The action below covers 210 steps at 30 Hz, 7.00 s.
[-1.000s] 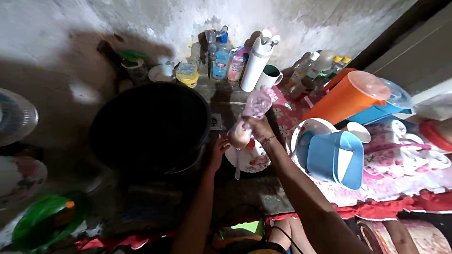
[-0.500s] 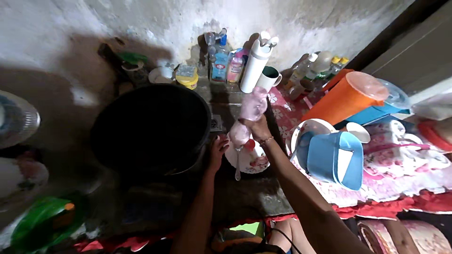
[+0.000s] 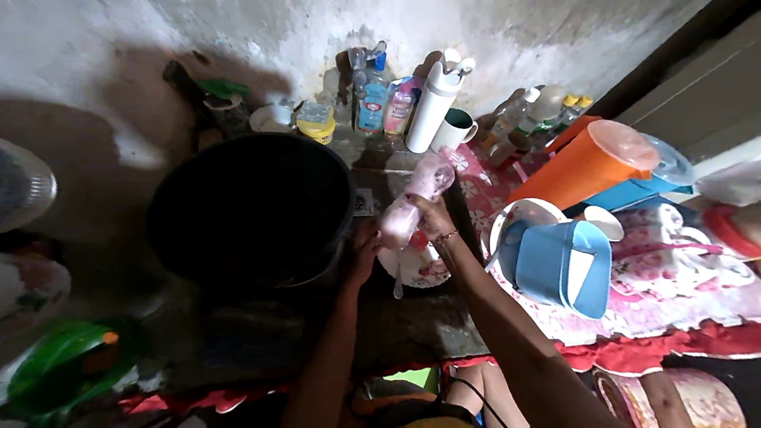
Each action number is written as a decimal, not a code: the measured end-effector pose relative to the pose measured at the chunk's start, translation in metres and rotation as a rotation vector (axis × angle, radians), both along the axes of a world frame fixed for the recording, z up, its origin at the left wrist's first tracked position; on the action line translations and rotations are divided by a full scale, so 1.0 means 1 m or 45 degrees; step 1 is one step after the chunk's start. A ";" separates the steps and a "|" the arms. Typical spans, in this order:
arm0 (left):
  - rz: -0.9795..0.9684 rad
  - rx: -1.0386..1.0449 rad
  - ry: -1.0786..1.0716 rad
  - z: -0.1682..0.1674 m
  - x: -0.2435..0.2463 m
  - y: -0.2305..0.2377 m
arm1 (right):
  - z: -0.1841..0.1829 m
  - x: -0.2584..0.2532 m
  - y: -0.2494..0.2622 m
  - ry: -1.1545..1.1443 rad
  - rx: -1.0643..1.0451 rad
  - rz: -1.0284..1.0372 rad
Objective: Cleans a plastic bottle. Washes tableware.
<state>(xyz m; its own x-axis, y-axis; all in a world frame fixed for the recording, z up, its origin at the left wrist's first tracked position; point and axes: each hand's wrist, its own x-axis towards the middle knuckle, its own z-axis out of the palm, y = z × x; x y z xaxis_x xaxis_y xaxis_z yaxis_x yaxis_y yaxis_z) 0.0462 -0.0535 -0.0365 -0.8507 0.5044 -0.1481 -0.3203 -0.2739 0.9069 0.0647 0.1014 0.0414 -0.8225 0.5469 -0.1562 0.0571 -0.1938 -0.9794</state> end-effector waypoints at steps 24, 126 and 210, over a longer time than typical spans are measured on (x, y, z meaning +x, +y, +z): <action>0.025 -0.130 -0.260 0.013 -0.009 0.004 | 0.009 0.003 0.015 -0.090 0.112 0.073; 0.051 -0.005 -0.299 0.062 -0.061 0.107 | -0.007 0.070 -0.018 -0.428 0.928 0.042; 0.493 -0.159 0.633 0.149 -0.085 0.106 | -0.036 0.056 -0.012 -0.065 -0.832 -0.567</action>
